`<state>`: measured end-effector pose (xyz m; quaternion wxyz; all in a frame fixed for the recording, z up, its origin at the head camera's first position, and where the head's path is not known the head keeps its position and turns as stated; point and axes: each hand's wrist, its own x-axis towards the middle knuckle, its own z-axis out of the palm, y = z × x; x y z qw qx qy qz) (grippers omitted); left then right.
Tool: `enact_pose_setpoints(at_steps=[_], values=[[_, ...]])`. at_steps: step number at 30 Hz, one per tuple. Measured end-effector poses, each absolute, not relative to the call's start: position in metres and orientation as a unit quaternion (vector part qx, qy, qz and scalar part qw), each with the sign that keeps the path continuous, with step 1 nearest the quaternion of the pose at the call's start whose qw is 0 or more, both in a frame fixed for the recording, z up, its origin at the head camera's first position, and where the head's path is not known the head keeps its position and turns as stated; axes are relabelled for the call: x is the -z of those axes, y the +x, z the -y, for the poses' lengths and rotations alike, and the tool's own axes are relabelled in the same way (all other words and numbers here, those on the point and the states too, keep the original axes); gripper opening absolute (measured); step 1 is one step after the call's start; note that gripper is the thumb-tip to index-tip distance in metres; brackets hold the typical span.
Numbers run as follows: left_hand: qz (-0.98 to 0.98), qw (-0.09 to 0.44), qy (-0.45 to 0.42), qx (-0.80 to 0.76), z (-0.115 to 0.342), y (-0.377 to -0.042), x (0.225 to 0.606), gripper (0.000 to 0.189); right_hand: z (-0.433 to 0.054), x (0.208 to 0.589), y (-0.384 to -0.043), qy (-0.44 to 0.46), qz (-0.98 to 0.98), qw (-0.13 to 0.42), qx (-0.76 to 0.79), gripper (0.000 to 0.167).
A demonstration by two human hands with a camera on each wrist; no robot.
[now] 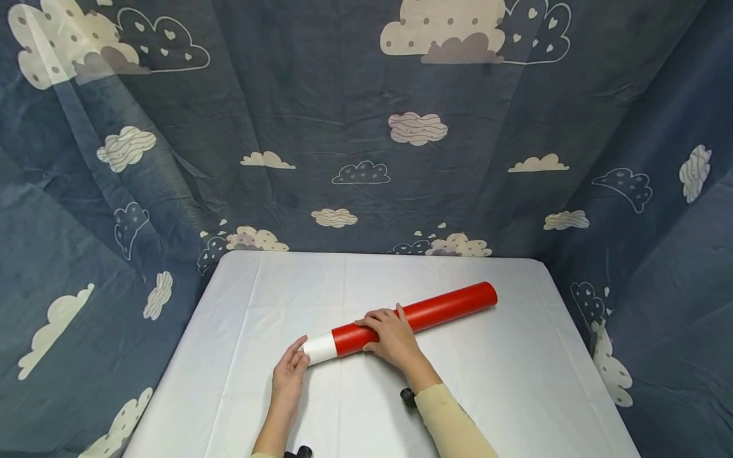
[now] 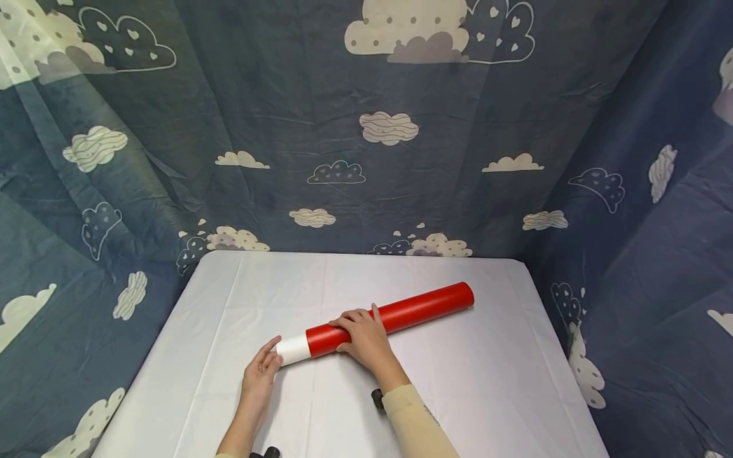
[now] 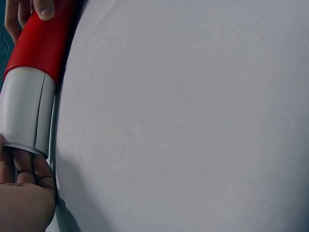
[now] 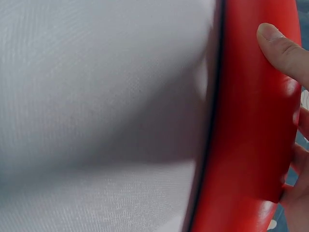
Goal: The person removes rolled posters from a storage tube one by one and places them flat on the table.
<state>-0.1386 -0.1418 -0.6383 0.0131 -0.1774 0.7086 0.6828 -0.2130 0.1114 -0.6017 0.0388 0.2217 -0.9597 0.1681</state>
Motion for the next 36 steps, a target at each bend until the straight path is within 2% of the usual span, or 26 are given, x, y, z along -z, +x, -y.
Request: enact_pose_setpoints(at_steps=[25,36], values=[[-0.717,0.005,-0.176,-0.675,0.144,-0.141,0.638,0.046,-0.127,0.6,-0.218,0.214,0.962,0.046,-0.164,0.054],[-0.714,0.021,-0.188,-0.674,0.146,-0.137,0.637,0.046,-0.131,0.6,-0.216,0.21,0.963,0.049,-0.162,0.054]])
